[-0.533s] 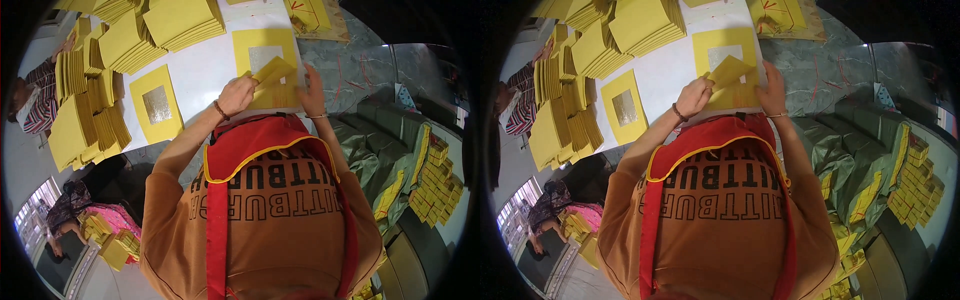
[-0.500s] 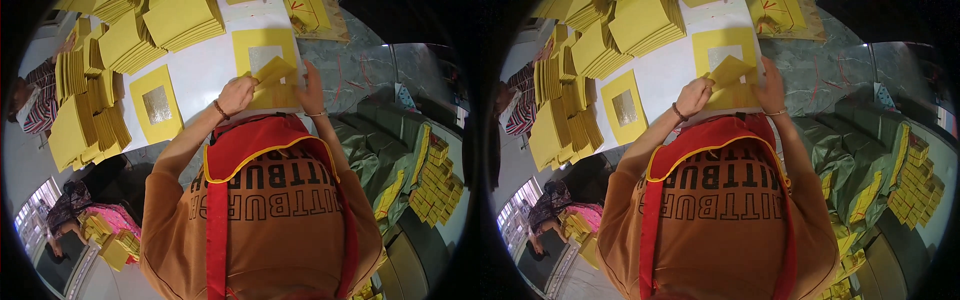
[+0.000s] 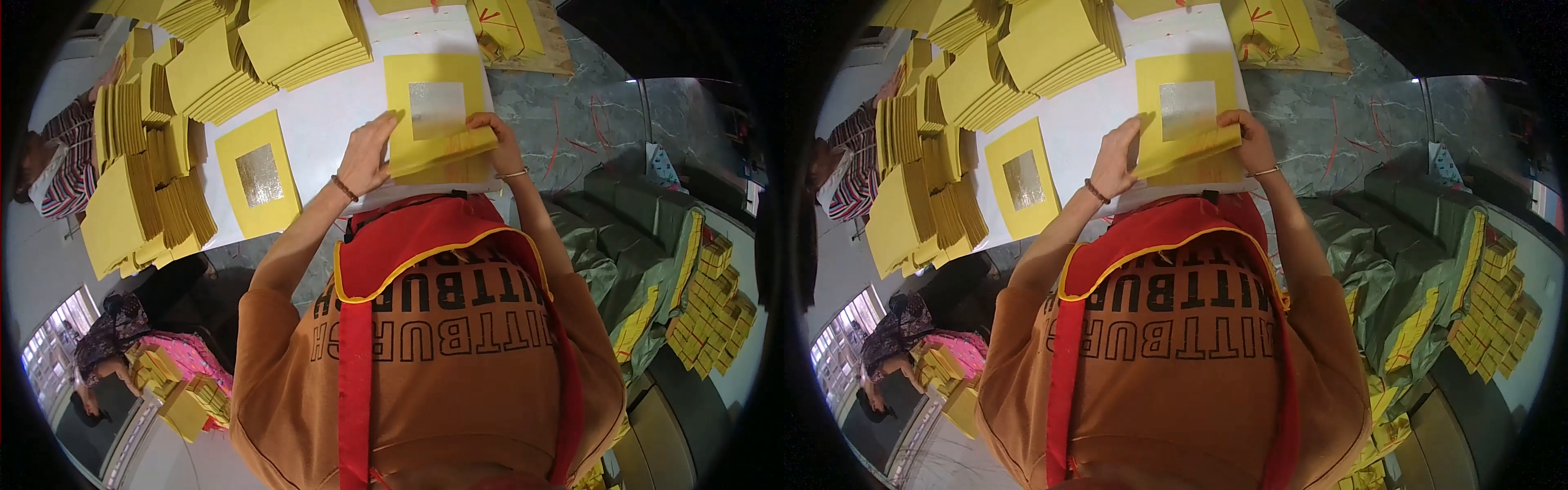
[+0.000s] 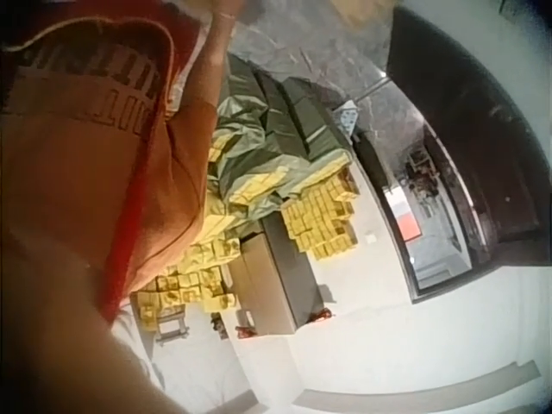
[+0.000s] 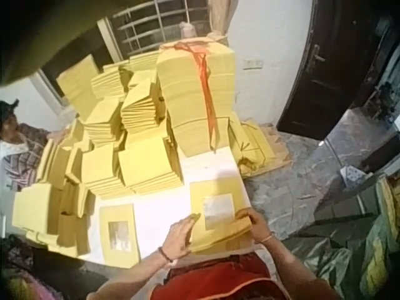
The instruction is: Folding and stacking yellow paper sheets with foil centers.
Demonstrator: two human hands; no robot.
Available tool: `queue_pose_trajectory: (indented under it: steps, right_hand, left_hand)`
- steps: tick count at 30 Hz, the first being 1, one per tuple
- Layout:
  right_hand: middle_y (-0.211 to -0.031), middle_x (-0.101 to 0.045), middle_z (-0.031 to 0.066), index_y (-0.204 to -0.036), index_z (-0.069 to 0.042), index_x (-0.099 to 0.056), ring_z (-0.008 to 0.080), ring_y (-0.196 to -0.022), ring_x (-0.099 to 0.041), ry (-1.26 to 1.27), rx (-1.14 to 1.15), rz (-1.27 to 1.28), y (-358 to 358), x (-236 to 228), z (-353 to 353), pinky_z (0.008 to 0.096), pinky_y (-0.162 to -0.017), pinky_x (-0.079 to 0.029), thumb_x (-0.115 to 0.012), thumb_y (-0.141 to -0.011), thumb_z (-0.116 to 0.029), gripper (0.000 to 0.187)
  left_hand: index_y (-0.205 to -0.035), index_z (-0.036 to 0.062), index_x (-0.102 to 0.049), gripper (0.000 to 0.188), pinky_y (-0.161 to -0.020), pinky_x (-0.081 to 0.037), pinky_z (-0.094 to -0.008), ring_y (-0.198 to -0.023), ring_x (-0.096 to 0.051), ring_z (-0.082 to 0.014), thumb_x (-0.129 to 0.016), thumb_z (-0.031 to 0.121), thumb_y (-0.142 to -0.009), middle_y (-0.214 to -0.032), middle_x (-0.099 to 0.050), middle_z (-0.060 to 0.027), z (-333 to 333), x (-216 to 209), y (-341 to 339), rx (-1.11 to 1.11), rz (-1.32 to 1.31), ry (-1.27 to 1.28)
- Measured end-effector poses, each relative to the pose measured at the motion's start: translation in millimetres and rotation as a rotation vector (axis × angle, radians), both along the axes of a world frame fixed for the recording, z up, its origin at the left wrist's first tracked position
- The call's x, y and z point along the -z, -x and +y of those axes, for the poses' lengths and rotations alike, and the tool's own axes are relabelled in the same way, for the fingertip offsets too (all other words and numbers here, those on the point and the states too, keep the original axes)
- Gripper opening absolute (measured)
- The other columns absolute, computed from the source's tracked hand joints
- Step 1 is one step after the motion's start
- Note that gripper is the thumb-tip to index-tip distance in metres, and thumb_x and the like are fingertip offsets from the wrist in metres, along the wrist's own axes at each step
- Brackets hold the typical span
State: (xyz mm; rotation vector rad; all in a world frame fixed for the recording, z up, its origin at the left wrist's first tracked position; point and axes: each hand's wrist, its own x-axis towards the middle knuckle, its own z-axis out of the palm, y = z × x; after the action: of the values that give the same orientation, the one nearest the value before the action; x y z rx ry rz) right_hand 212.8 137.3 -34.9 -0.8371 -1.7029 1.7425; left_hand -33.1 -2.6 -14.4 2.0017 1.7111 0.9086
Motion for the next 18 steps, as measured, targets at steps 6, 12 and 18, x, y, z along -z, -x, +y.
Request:
queue_pose_trajectory:
  steps: [6,12,18]
  right_hand:
    - [-0.109,-0.054,0.0084,-0.102,-0.004,-0.056,0.0189,-0.102,-0.052,-0.194,0.057,-0.057,3.5,-13.1,-2.6,0.0282,-0.089,-0.04,-0.058,-0.075,0.0,0.028]
    - [-0.116,-0.051,0.0099,-0.105,-0.007,-0.057,0.0213,-0.105,-0.051,-0.246,-0.024,-0.038,-4.5,-20.8,1.1,0.0294,-0.09,-0.039,-0.06,-0.074,-0.002,0.031]
    - [-0.118,-0.05,0.0104,-0.104,-0.008,-0.058,0.0225,-0.106,-0.05,-0.272,-0.071,-0.123,-18.7,-48.9,-22.7,0.0292,-0.087,-0.041,-0.063,-0.072,-0.002,0.032]
  left_hand:
    - [-0.127,0.0096,-0.044,0.056,-0.082,-0.035,-0.0393,-0.099,-0.048,-0.0291,-0.058,0.027,-0.076,-0.126,-0.043,-0.0171,18.6,-17.0,-15.5,-0.107,0.099,-0.077]
    - [-0.115,0.0171,-0.056,0.04,-0.079,-0.034,-0.0355,-0.096,-0.048,-0.0225,-0.058,0.026,-0.076,-0.119,-0.05,-0.0071,16.0,-28.9,-16.3,-0.113,0.355,-0.15]
    - [-0.109,0.0176,-0.058,0.036,-0.08,-0.033,-0.0327,-0.096,-0.048,-0.0208,-0.055,0.014,-0.074,-0.111,-0.054,-0.0023,-5.7,-37.0,-16.6,0.015,0.331,-0.194]
